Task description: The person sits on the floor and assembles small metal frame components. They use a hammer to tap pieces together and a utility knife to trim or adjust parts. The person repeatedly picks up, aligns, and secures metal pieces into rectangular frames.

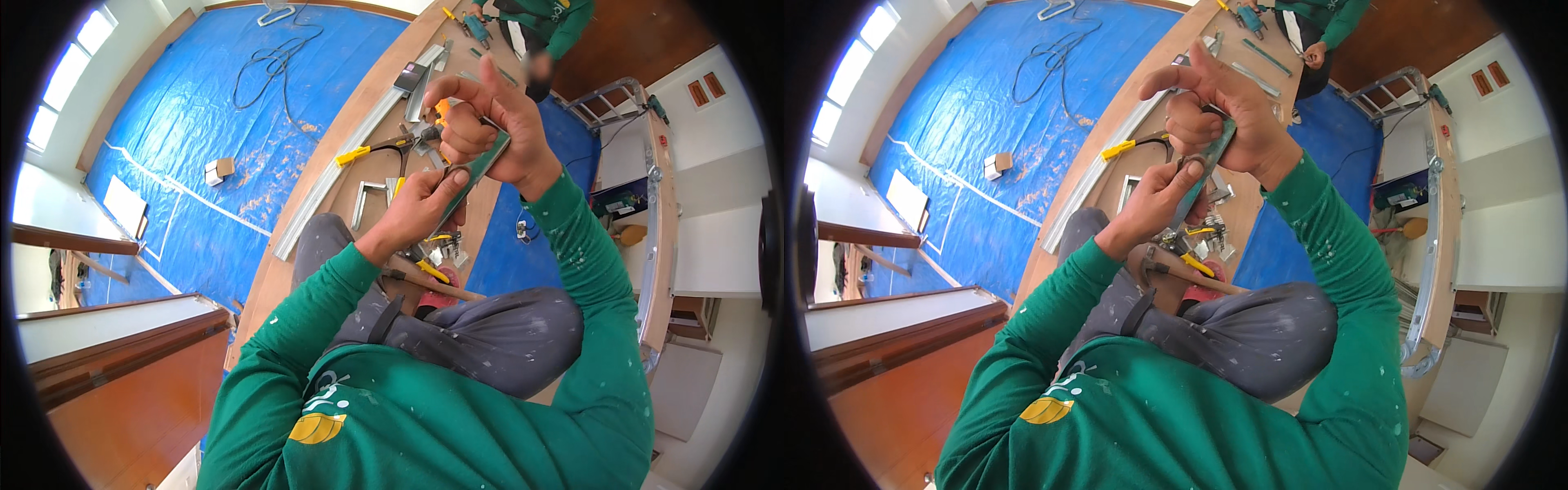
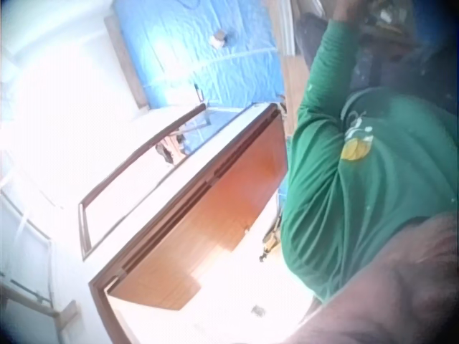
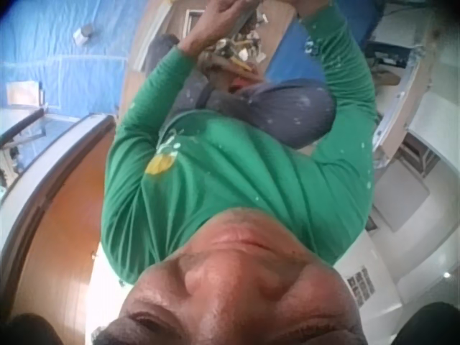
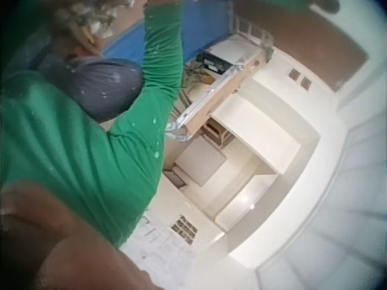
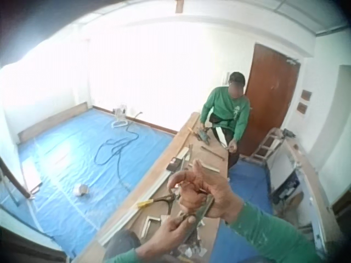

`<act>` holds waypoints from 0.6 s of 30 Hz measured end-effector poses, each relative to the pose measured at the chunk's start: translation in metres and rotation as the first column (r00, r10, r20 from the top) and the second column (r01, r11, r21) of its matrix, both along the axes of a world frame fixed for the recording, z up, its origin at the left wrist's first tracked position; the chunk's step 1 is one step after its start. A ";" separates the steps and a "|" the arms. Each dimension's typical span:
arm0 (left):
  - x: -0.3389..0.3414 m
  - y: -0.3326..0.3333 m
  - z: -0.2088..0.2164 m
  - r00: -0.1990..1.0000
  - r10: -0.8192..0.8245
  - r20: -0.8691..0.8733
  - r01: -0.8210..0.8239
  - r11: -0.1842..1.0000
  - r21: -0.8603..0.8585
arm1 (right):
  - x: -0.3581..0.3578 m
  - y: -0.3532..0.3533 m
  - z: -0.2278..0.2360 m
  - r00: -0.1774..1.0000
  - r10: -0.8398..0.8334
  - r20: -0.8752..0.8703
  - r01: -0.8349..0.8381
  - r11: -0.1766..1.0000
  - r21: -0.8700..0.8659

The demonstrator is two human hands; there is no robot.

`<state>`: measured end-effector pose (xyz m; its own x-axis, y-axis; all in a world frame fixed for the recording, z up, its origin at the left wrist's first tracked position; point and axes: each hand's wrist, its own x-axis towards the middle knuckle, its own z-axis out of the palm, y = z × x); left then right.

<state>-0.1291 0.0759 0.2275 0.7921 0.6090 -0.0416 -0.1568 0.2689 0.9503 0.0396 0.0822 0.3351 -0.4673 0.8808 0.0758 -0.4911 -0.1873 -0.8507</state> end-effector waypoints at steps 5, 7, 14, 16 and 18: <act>-0.024 -0.011 -0.015 0.997 -0.069 0.039 0.069 0.997 0.016 | -0.023 -0.012 -0.001 0.990 -0.043 0.136 0.049 0.998 -0.047; -0.037 -0.010 -0.019 0.999 -0.042 0.016 0.041 0.998 0.047 | -0.036 -0.021 0.002 0.983 -0.031 0.183 0.046 0.996 -0.079; -0.094 0.010 -0.002 0.864 0.197 -0.463 0.096 0.838 0.537 | 0.003 -0.019 -0.037 0.619 0.034 0.785 -0.138 0.988 0.067; -0.102 0.010 -0.004 0.832 0.246 -0.497 0.110 0.806 0.582 | -0.008 -0.025 -0.049 0.586 0.028 0.810 -0.211 0.970 0.119; -0.108 0.012 -0.010 0.793 0.319 -0.519 0.112 0.761 0.639 | -0.023 -0.025 -0.069 0.482 -0.154 0.862 -0.109 0.966 0.233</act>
